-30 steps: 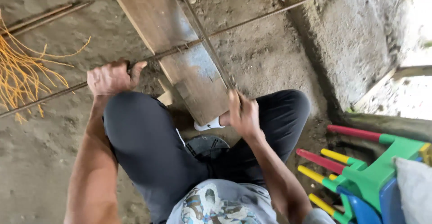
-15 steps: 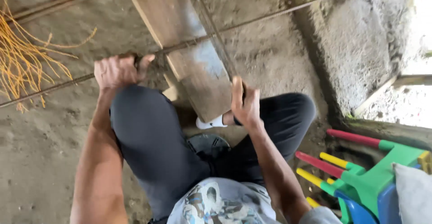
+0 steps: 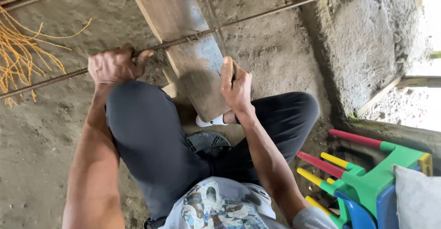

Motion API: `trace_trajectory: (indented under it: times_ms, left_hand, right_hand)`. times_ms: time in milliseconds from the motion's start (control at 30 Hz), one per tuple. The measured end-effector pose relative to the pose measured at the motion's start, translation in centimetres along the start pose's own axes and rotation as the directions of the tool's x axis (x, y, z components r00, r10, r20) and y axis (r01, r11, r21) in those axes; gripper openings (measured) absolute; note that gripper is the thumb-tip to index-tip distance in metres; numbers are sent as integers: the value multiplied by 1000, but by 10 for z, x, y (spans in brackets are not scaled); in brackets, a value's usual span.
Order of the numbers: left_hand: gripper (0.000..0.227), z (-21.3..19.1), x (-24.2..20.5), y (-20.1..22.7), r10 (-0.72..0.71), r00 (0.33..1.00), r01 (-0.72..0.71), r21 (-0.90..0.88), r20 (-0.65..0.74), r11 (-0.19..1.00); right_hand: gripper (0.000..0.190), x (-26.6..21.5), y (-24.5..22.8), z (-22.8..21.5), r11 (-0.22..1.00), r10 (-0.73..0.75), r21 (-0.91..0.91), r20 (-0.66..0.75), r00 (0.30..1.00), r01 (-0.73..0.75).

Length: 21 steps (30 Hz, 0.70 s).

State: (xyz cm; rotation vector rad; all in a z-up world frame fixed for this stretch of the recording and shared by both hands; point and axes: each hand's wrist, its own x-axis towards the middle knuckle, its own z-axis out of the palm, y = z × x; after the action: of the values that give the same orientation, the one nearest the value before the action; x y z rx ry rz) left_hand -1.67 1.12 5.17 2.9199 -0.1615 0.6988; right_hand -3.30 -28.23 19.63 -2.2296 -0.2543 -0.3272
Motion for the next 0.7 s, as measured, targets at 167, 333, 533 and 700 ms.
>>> trace_trajectory:
  times_ms: [167,333,533,700]
  left_hand:
    - [72,-1,2,-7,14,1000,-13,31,-10,999]
    - [75,3,1,-6,-9,1000,6,93,30,996]
    - [74,1,-1,-3,-67,991,70,-20,120,997]
    - [71,-6,-3,-3,-87,975,109,-98,206,989]
  right_hand:
    - [53,-33,-37,-53,999,32,5,56,998,-33]
    - [51,-79,5,-70,997,76,-35,108,991,-72]
    - [51,16,15,8,995,96,26,58,994,-97]
    - [58,-22,1,-15,978,209,-16,50,977,-208]
